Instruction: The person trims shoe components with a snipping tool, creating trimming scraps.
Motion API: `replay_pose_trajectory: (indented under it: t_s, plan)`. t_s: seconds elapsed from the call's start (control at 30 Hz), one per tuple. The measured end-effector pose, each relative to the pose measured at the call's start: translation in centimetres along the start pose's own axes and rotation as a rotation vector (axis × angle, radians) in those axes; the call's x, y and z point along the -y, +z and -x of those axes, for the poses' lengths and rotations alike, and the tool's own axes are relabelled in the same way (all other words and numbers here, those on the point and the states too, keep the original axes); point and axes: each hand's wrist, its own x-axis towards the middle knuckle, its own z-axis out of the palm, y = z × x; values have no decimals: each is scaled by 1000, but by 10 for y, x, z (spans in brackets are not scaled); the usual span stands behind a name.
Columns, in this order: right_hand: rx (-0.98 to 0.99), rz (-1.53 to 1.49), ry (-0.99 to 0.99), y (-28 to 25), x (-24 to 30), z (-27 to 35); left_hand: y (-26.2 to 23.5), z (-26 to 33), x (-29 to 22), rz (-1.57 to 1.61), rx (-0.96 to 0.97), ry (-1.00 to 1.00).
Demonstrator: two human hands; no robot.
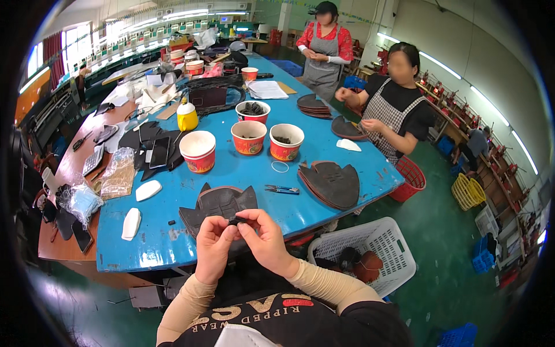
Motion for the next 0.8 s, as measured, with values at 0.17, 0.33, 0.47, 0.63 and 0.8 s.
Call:
replay_pose_trajectory:
  t_s: [0.17,0.33,0.47,0.63,0.8]
  plan:
    - [-47,-198,210,-12,11,-14,5,-3,-10,-141,11,-70]
    - [-15,-488,355,-22,16,-27,13,-8,-25,56,-39,-230]
    - [-24,-499,432,-21,12,-28,4,-2,-23,220,-20,-289]
    - [29,-547,465,-20,1,-29,-5,8,-20,353,-20,-314]
    - [-116,-670,390,-43,6,-44,3,-3,-25,248,-49,-340]
